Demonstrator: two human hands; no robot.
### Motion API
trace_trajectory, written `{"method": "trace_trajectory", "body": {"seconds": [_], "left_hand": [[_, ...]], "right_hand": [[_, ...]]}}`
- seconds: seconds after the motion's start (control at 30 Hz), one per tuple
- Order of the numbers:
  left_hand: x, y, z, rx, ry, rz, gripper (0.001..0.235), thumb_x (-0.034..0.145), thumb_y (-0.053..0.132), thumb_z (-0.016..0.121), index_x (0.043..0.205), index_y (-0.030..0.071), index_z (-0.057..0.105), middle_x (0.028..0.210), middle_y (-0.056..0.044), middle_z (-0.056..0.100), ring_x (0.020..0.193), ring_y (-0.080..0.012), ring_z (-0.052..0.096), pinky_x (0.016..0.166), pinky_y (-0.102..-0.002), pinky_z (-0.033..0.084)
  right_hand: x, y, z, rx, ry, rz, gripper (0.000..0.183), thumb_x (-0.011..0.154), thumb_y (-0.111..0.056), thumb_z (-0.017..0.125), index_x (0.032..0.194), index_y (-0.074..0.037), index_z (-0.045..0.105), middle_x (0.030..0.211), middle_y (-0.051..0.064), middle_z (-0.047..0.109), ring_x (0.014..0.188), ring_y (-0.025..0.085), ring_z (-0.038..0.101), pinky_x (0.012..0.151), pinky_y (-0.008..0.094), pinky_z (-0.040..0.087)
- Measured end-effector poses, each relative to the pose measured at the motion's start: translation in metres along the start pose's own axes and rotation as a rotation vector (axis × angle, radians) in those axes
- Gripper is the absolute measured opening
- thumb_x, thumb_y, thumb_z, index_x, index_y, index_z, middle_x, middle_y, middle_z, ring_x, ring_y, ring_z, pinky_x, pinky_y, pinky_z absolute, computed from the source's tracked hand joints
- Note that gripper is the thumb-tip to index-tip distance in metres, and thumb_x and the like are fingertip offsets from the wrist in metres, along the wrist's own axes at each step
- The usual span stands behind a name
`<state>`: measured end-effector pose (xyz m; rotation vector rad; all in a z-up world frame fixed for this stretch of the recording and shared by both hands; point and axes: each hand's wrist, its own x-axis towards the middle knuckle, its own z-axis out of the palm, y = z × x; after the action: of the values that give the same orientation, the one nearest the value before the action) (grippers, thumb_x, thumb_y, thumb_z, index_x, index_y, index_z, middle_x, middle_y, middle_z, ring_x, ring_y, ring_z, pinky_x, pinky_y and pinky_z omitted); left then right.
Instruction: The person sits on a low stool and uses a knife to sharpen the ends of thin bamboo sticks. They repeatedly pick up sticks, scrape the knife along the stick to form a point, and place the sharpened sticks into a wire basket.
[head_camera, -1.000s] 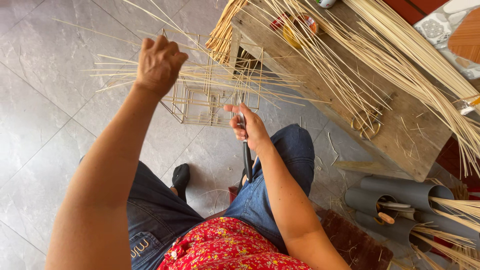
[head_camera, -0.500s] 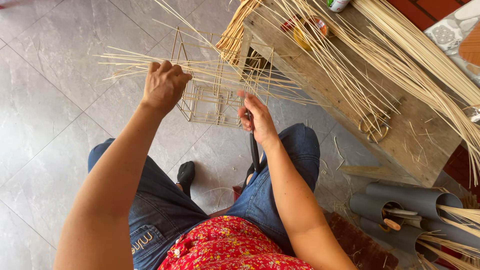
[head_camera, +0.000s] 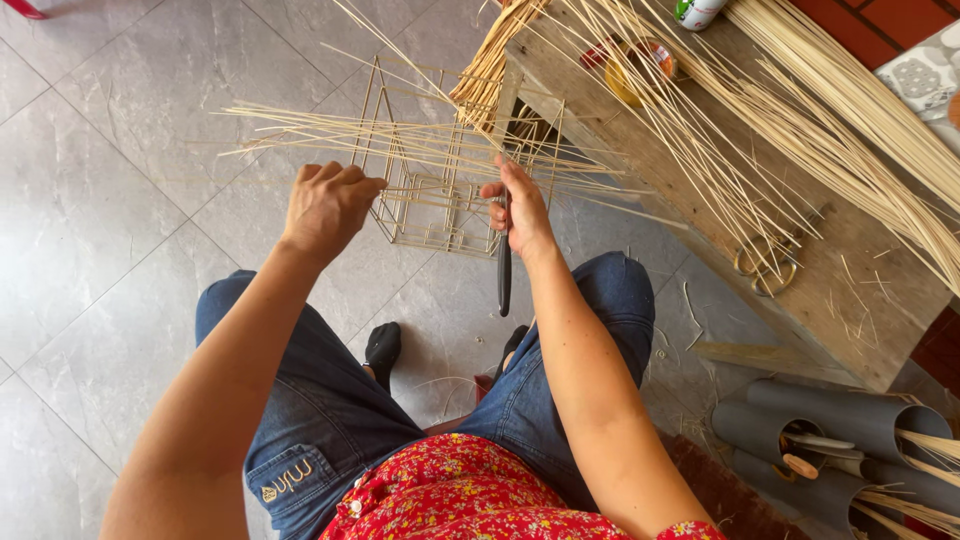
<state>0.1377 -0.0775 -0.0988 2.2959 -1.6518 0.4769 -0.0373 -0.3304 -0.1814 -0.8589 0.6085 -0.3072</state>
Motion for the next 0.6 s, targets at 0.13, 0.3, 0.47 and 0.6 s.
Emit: {"method": "trace_trajectory", "body": {"seconds": [0.13,0.3,0.47,0.6], "left_hand": [[-0.015,-0.012,-0.021,-0.084,0.012,-0.055,0.011,0.097,0.018,0.074,0.107,0.02,0.079,0.093,0.005,0.072,0.091,-0.017,0.067,0.09,-0.037,0.049],[-0.041,-0.026,-0.063,-0.172,-0.085,-0.174,0.011,0.098,0.022,0.074,0.107,0.019,0.079,0.093,0.001,0.071,0.092,-0.0203,0.066,0.086,-0.038,0.052],[-0.085,-0.028,-0.123,-0.302,-0.283,-0.432,0.017,0.096,0.024,0.071,0.109,0.019,0.081,0.097,-0.002,0.076,0.081,-0.023,0.07,0.077,-0.039,0.056],[-0.119,-0.016,-0.153,-0.433,-0.361,-0.691,0.021,0.09,0.019,0.074,0.109,0.018,0.081,0.092,-0.002,0.078,0.075,-0.016,0.073,0.068,-0.034,0.057]], "right_hand": [[0.001,-0.002,-0.008,0.051,0.023,0.006,0.046,0.101,-0.039,0.059,0.141,-0.018,0.054,0.081,0.006,0.065,0.05,0.008,0.042,0.046,0.025,0.034],[-0.006,-0.004,-0.013,0.07,0.032,-0.005,0.043,0.102,-0.038,0.059,0.14,-0.017,0.057,0.082,0.006,0.066,0.053,0.009,0.044,0.047,0.025,0.034],[-0.016,-0.009,-0.015,0.078,0.043,-0.005,0.04,0.101,-0.036,0.059,0.137,-0.019,0.059,0.081,0.005,0.066,0.053,0.009,0.045,0.047,0.024,0.035],[-0.032,-0.018,-0.013,0.087,-0.002,-0.044,0.039,0.101,-0.031,0.061,0.135,-0.011,0.063,0.081,0.005,0.066,0.055,0.009,0.048,0.048,0.025,0.037]]}}
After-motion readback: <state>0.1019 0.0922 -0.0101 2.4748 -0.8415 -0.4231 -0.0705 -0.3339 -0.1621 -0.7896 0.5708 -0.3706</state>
